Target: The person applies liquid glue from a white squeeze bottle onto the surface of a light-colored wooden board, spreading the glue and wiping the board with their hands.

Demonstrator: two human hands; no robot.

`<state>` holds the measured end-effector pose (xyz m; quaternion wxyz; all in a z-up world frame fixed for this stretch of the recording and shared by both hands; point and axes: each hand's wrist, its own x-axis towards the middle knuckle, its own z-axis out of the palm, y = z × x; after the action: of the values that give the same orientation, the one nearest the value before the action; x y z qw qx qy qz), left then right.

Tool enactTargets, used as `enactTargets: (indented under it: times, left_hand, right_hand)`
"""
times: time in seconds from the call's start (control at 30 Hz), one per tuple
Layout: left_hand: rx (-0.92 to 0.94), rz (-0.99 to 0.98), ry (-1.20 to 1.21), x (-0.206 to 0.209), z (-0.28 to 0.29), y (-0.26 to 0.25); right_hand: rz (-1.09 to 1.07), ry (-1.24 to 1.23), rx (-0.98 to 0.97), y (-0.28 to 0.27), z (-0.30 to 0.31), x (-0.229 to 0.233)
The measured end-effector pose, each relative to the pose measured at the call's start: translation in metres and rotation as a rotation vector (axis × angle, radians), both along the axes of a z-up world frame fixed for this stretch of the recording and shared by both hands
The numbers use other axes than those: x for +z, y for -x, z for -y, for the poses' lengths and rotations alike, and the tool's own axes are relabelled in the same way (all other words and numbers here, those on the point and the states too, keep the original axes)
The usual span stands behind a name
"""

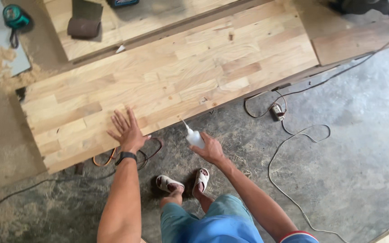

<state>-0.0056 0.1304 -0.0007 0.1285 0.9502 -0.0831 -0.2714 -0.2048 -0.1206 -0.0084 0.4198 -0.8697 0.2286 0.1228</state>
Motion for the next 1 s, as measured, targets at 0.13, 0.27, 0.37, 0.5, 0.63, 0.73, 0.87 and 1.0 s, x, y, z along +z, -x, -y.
enactTargets:
  times: [0.13,0.27,0.37,0.5,0.63,0.73,0.87,1.0]
  left_hand:
    - [0.007,-0.001,0.007,0.0,0.001,0.002]
    - [0.01,-0.004,0.015,-0.004,0.001,0.005]
    - [0.011,0.013,0.001,-0.008,0.002,0.004]
    - [0.012,0.013,-0.024,-0.004,0.004,0.005]
    - [0.008,0.015,-0.048,-0.002,0.006,0.006]
    - [0.014,0.029,-0.05,0.003,0.005,0.009]
    - [0.024,-0.061,-0.027,0.018,0.008,0.004]
    - [-0.065,0.055,-0.12,0.019,0.002,0.008]
  right_hand:
    - [0.111,-0.066,-0.034,0.002,0.008,-0.009]
    - [0.202,-0.093,-0.143,0.015,0.015,-0.011]
    - [0.296,-0.141,-0.278,0.023,0.023,-0.014]
    - [0.411,-0.218,-0.533,0.032,0.039,-0.042]
    - [0.389,-0.158,-0.655,0.037,0.048,-0.015]
    - [0.424,-0.181,-0.759,0.049,0.061,0.005]
    - [0.43,-0.192,-0.891,0.07,0.087,0.012]
    - [0.31,-0.099,-0.948,0.087,0.121,0.016]
